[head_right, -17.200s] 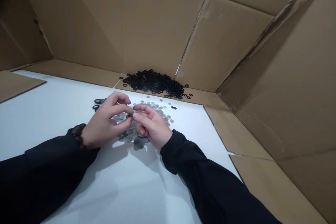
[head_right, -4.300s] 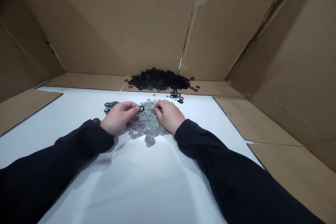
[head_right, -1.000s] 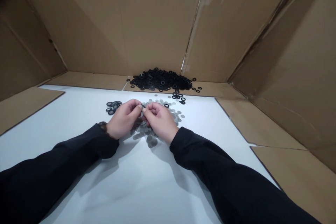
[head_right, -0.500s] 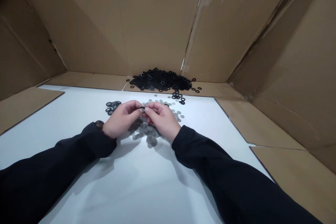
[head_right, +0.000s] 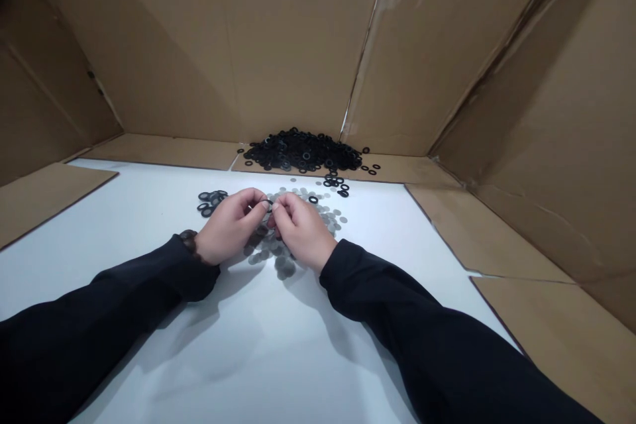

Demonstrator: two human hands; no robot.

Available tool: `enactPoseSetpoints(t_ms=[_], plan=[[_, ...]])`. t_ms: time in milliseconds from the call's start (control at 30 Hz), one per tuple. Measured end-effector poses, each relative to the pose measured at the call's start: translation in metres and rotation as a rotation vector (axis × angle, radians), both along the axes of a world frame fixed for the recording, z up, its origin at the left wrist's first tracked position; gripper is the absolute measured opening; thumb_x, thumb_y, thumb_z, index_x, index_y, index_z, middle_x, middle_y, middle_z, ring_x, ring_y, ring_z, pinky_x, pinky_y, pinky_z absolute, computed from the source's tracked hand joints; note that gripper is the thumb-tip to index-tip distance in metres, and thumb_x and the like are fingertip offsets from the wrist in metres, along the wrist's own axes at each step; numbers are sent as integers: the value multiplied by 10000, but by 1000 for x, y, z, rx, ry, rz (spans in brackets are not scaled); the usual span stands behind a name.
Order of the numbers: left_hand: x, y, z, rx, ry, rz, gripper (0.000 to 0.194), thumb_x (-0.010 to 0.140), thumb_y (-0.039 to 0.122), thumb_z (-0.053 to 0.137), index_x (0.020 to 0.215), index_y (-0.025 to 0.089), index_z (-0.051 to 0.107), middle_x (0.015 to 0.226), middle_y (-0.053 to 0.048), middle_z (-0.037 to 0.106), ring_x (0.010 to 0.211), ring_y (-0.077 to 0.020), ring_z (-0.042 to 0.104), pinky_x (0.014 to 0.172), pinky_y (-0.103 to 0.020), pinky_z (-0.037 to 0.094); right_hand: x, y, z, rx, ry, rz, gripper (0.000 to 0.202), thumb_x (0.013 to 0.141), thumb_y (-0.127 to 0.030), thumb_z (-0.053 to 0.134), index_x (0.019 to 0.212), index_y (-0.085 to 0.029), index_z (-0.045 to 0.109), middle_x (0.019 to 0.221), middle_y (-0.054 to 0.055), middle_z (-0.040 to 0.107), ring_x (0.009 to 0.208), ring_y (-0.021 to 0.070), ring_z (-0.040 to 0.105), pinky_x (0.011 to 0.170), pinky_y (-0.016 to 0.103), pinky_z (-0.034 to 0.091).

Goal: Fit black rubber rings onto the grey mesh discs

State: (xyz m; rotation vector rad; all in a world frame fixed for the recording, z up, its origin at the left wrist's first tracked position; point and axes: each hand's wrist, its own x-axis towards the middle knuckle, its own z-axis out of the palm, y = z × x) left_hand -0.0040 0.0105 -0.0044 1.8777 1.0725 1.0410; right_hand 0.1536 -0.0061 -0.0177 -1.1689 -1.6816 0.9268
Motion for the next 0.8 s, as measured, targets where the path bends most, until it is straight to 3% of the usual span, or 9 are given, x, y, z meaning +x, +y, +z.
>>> enactPoseSetpoints(t_ms=[100,200,400,533,667,800], plan=[[1,2,-4,-59,-83,6,161,866,322,520,822,172,557,735,-1,625,676,-134,554,662,-250,438,0,3,-7,-67,193,54,192,929,-399,478,895,-214,513,743,-17,592,600,119,531,541,251,401],[1,2,-6,-90,-128,23,173,857,338,539,847,167,557,760,-1,616,687,-129,550,659,-244,443,1,4,-11,-59,230,65,191,904,-399,534,923,-208,533,770,-14,595,623,117,539,568,250,423],[1,-3,2,-112,-21,-65,151,818,303,584,772,159,569,695,24,568,600,-93,475,575,-214,392,8,3,-11,17,75,39,178,929,-375,490,866,-213,529,689,-31,545,601,121,502,561,254,407],[1,-3,2,-181,-112,-113,149,829,282,561,750,156,553,682,21,575,608,-95,498,587,-214,404,9,1,-5,60,-60,74,181,952,-327,419,839,-213,502,684,-25,556,612,131,512,590,270,416],[3,-2,-1,-163,-190,-81,126,832,264,565,767,157,553,683,24,572,634,-96,509,606,-211,408,6,-1,1,140,-211,22,174,937,-288,425,791,-211,480,662,-24,537,605,135,493,602,281,401],[3,-1,-2,-207,-232,-91,162,843,305,573,781,158,550,683,26,571,589,-84,482,572,-208,394,5,0,-4,104,-101,14,189,946,-340,432,809,-217,473,686,-23,537,607,134,502,584,274,411]])
